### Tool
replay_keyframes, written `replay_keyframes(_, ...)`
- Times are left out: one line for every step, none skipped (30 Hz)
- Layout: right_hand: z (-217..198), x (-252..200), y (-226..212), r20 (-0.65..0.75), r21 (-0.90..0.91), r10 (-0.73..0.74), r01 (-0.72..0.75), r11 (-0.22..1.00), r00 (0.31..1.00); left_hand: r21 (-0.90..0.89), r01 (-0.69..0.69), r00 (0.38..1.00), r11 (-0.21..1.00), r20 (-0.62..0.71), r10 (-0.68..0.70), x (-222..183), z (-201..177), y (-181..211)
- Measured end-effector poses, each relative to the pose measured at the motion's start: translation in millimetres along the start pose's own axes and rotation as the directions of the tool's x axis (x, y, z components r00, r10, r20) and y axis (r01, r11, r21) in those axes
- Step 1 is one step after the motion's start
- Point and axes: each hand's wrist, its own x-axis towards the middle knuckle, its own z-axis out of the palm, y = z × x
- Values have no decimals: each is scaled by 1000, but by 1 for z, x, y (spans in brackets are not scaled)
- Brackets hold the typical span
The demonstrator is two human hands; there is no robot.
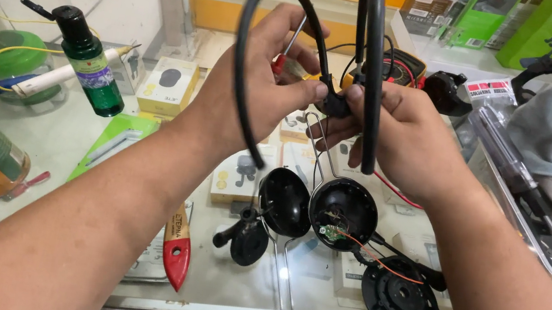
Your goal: Organizing and routing internal wiring of a headset using a small screwdriver.
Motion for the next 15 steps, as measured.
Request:
replay_keyframes(-1,1,1,10,-25,-17,17,1000,1000,19,16,1000,1000,5,-16,1,1,1)
replay_keyframes(-1,2,3,22,-48,-32,33,998,999,39,36,999,999,10,-36,1,1,2)
replay_keyframes(1,0,0,23,-47,-29,30,998,999,39,39,999,999,12,-39,0,0,3)
replay_keyframes(2,-1,-2,-11,-92,-23,22,996,1000,31,127,992,991,16,-127,1,0,5)
replay_keyframes(3,-2,-5,-44,-136,-17,11,991,999,25,214,977,977,20,-214,1,0,8)
replay_keyframes(4,-2,-2,-47,-135,-16,9,991,999,25,213,977,977,24,-213,2,-1,4)
replay_keyframes(4,-1,0,-64,-130,-40,31,991,997,11,134,990,991,45,-135,4,-2,-1)
replay_keyframes(7,0,2,-76,-126,-64,54,991,995,-4,59,996,998,61,-58,4,-3,-5)
replay_keyframes(7,-1,0,-74,-125,-63,54,991,995,-3,61,996,998,60,-61,4,-4,-7)
replay_keyframes(6,-2,-3,-73,-156,-64,52,986,995,38,26,998,999,52,-28,5,-5,-9)
replay_keyframes(6,-4,-6,-72,-187,-65,51,981,995,79,-9,999,997,46,5,6,-6,-11)
replay_keyframes(7,-4,-7,-71,-185,-66,52,981,995,82,-7,999,997,46,4,5,-7,-10)
replay_keyframes(7,-4,-8,-67,-234,-65,48,971,996,22,30,995,999,94,-32,5,-8,-10)
replay_keyframes(6,-5,-8,-67,-283,-62,40,958,996,-40,68,987,997,147,-62,6,-7,-9)
replay_keyframes(6,-5,-7,-70,-282,-60,38,959,996,-41,69,987,997,150,-62,8,-5,-12)
